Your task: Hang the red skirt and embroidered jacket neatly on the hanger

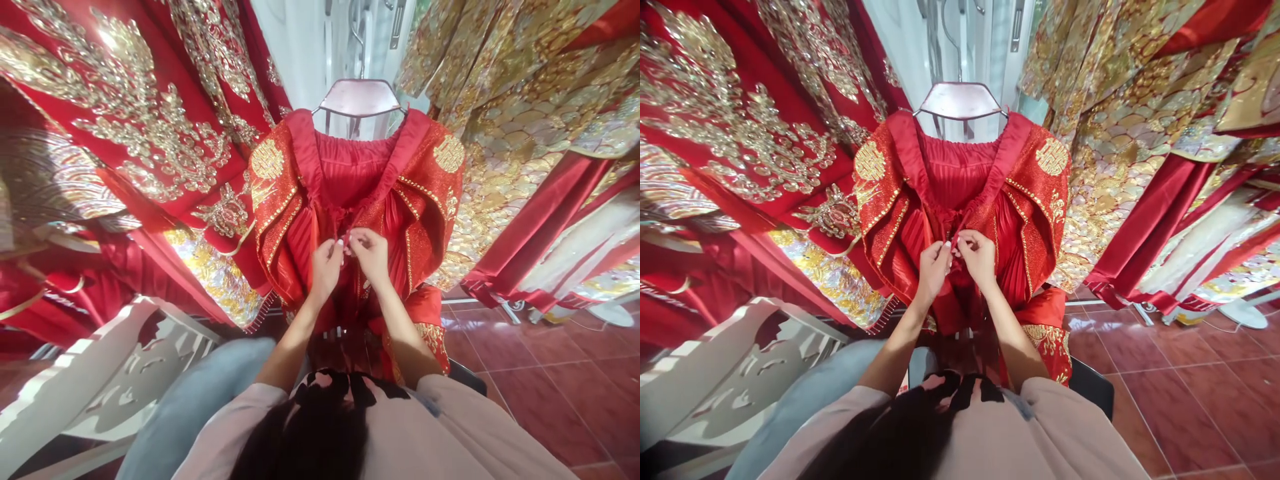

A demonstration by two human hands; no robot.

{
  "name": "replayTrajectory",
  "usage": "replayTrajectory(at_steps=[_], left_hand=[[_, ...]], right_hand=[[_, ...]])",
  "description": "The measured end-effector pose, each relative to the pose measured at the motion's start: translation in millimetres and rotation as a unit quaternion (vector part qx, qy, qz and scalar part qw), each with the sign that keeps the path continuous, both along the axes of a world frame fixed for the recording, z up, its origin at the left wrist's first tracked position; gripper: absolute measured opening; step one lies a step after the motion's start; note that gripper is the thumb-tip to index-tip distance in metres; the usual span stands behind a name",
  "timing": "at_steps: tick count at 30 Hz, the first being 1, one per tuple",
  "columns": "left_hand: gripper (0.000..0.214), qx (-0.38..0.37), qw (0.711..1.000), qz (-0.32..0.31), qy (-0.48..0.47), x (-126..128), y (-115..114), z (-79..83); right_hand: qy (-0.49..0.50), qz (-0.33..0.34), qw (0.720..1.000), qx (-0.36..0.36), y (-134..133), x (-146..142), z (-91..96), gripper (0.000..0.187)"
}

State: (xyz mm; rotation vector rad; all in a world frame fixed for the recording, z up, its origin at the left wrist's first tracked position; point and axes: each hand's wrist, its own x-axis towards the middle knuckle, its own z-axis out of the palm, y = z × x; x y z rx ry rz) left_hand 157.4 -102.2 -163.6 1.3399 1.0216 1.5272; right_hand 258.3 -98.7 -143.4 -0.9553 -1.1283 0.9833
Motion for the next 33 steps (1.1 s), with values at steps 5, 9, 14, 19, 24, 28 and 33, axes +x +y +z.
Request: replayTrajectory(at_steps=[5, 9, 14, 19, 24, 28, 33], left_hand=[[0.035, 0.034, 0.998, -0.032, 0.036, -10, 6, 2.1], [0.038, 0.058, 0.996, -0.04, 0.061, -20, 9, 5.4], [0.039, 0.066, 0.993, -0.072, 0.062, -24, 12, 8.4], [0.032, 0.07, 0.991, -0.079, 0.08, -26, 14, 15.7], [0.018, 0.087, 0.995, -0.04, 0.033, -42, 29, 54.7], [0.021, 0.115, 0.992, -0.031, -0.037, -68, 49, 105.7], [0.03, 0.056, 0.979, -0.059, -0.186, -89, 47, 143.9]], right_hand=[[0.156, 0.064, 0.986, -0.009, -5, -19, 17.0, 0.034], [0.179, 0.032, 0.983, 0.026, -8, -28, 12.1, 0.052], [0.124, -0.048, 0.991, 0.025, -2, -31, -2.8, 0.034], [0.031, -0.143, 0.988, 0.056, 2, -21, -9.4, 0.03], [0.081, -0.168, 0.975, 0.12, 11, 33, 23.6, 0.023], [0.267, -0.051, 0.961, 0.051, 30, 107, 61.8, 0.014], [0.351, -0.013, 0.933, 0.074, 49, 138, 78.8, 0.016]])
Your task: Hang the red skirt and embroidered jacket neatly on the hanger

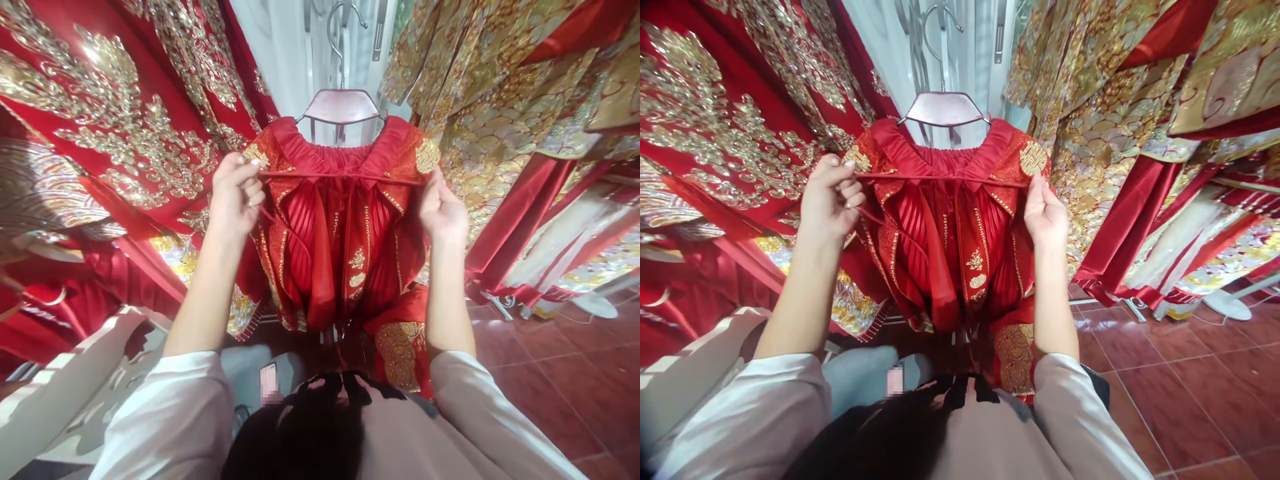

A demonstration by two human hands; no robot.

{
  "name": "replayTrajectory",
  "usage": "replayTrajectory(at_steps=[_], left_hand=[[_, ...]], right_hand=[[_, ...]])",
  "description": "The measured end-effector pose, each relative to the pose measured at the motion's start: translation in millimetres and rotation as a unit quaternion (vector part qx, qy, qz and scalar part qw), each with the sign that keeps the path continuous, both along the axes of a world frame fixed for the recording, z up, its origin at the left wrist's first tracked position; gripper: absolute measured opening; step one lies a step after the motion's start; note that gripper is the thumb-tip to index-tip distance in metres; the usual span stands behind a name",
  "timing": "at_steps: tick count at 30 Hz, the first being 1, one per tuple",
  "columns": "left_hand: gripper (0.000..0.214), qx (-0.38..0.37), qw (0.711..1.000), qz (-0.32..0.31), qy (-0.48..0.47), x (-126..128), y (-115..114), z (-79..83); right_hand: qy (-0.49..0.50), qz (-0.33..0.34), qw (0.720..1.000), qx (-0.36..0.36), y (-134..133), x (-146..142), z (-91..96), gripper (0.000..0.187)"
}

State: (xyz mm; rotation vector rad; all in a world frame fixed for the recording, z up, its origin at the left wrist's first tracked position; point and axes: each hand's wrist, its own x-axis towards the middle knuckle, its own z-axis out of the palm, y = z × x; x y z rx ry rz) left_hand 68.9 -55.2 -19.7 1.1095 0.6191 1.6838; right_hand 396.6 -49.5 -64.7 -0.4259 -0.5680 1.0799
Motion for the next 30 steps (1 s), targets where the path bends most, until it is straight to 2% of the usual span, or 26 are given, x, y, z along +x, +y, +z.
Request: replayTrajectory(at_steps=[2, 4, 6, 7, 8, 9, 11, 12, 13, 15, 16, 18, 21, 23, 25, 27, 29, 30], left_hand=[[0.025, -0.008, 0.999, -0.042, -0.004, 0, -10, 0.8], [0.015, 0.028, 0.997, -0.048, 0.048, 2, -20, -3.6], [0.01, 0.075, 0.987, -0.007, 0.142, 1, -29, -10.2], [0.012, 0.098, 0.972, 0.037, 0.212, 1, -33, -13.5], [0.013, 0.119, 0.944, 0.1, 0.292, 0, -36, -16.8], [0.012, 0.134, 0.901, 0.175, 0.373, 0, -38, -20.0], [0.009, 0.136, 0.797, 0.318, 0.495, 2, -40, -25.8], [0.01, 0.125, 0.758, 0.365, 0.526, 4, -39, -28.2], [0.012, 0.111, 0.738, 0.395, 0.535, 8, -37, -30.2], [0.014, 0.09, 0.739, 0.423, 0.516, 16, -29, -31.8], [0.015, 0.087, 0.748, 0.429, 0.499, 20, -23, -31.0], [0.014, 0.094, 0.772, 0.436, 0.453, 28, -8, -26.3], [0.009, 0.118, 0.807, 0.433, 0.384, 41, 13, -14.5], [0.008, 0.133, 0.84, 0.398, 0.344, 51, 20, -7.9], [0.016, 0.147, 0.882, 0.305, 0.328, 61, 21, -5.4], [0.026, 0.149, 0.912, 0.166, 0.345, 69, 19, -7.3], [0.033, 0.134, 0.918, 0.053, 0.369, 73, 18, -11.3], [0.035, 0.125, 0.918, 0.023, 0.375, 74, 19, -13.2]], right_hand=[[-0.054, -0.072, 0.993, 0.074, 1, -15, -1.7, 0.012], [-0.152, -0.157, 0.967, 0.132, -1, -34, -3.8, 0.017], [-0.297, -0.243, 0.91, 0.155, -4, -46, -4.4, 0.022], [-0.377, -0.282, 0.868, 0.155, -5, -49, -4.1, 0.023], [-0.455, -0.316, 0.819, 0.149, -6, -50, -3.6, 0.024], [-0.524, -0.343, 0.767, 0.136, -6, -49, -3.2, 0.025], [-0.626, -0.38, 0.674, 0.099, -5, -49, -3.0, 0.025], [-0.658, -0.389, 0.639, 0.081, -3, -50, -3.5, 0.025], [-0.683, -0.393, 0.611, 0.066, -2, -53, -4.4, 0.024], [-0.717, -0.385, 0.58, 0.049, 0, -62, -7.0, 0.023], [-0.724, -0.375, 0.577, 0.042, 0, -68, -8.4, 0.024], [-0.721, -0.349, 0.597, 0.027, -1, -80, -10.4, 0.026], [-0.691, -0.276, 0.668, 0.017, -3, -92, -9.1, 0.022], [-0.664, -0.167, 0.728, 0.021, -4, -94, -4.8, 0.013], [-0.617, -0.015, 0.786, 0.036, -3, -92, 1.4, 0.003], [-0.543, 0.109, 0.83, 0.064, 0, -90, 7.8, 0.01], [-0.469, 0.154, 0.864, 0.097, 3, -89, 12.7, 0.022], [-0.444, 0.151, 0.877, 0.109, 5, -90, 14.1, 0.027]])
